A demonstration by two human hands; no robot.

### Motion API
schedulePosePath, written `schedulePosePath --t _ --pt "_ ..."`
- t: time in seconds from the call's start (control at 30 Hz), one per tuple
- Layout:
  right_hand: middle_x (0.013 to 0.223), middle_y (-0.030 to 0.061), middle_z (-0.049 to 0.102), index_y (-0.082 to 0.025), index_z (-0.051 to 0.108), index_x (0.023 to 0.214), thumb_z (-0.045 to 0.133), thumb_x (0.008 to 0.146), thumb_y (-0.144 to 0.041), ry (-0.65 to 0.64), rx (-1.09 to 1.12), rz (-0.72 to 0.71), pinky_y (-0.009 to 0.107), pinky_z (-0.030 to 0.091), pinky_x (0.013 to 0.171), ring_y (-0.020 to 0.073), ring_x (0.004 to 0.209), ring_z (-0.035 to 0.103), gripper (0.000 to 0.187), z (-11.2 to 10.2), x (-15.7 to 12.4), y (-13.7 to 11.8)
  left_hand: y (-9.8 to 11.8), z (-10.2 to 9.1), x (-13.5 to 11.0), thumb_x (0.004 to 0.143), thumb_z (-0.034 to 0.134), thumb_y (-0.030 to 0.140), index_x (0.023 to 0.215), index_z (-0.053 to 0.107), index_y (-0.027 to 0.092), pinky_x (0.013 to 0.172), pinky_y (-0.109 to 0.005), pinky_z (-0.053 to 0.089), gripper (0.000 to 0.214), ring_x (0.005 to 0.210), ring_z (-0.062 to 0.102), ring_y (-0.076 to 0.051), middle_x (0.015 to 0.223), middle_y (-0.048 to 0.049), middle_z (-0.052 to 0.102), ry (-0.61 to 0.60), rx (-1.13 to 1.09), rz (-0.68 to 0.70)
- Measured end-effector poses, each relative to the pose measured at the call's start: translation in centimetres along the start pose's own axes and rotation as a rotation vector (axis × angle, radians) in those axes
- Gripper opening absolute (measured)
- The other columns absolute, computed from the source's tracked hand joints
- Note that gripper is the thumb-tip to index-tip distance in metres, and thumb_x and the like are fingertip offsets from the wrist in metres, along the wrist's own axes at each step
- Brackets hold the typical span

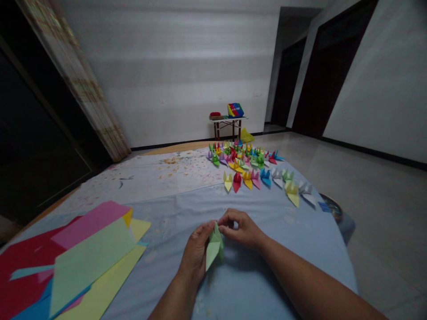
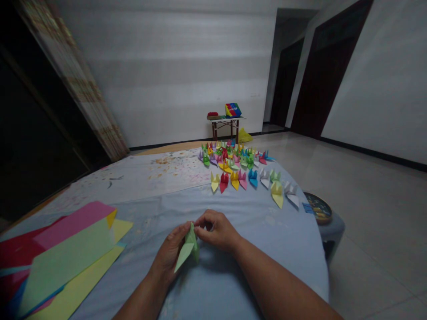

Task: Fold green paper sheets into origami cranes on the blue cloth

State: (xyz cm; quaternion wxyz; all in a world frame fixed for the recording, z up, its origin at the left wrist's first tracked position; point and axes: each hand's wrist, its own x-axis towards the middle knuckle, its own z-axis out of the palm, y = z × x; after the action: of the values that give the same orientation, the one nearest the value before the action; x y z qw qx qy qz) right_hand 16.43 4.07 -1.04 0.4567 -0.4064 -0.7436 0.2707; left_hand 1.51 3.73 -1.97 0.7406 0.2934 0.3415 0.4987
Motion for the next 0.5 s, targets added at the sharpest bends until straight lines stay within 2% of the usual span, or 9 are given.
schedulePosePath --t 0.27,0.5 --pt "0.064 -0.0012 0.052 -0.016 0.062 0.071 0.059 0.071 -0.017 0.026 -0.047 -0.002 0.020 0.040 0.055 0.0085 0.057 0.047 0.003 -0.05 -0.02 0.29 -0.42 0.30 -0.04 0.055 0.078 0.030 0.069 0.068 0.011 0.051 -0.020 0.042 0.026 0.048 0.057 -0.011 0.057 -0.0015 0.066 0.026 0.031 0.007" --pt "0.063 -0.0007 0.052 -0.015 0.060 0.068 0.058 0.070 -0.015 0.084 -0.097 -0.016 0.020 0.039 0.053 0.0085 0.056 0.046 0.004 0.11 -0.04 0.06 -0.76 -0.13 0.21 0.059 0.076 0.027 0.073 0.069 0.011 0.065 -0.021 0.046 0.023 0.063 0.061 -0.013 0.066 -0.0045 0.069 0.012 0.027 0.042"
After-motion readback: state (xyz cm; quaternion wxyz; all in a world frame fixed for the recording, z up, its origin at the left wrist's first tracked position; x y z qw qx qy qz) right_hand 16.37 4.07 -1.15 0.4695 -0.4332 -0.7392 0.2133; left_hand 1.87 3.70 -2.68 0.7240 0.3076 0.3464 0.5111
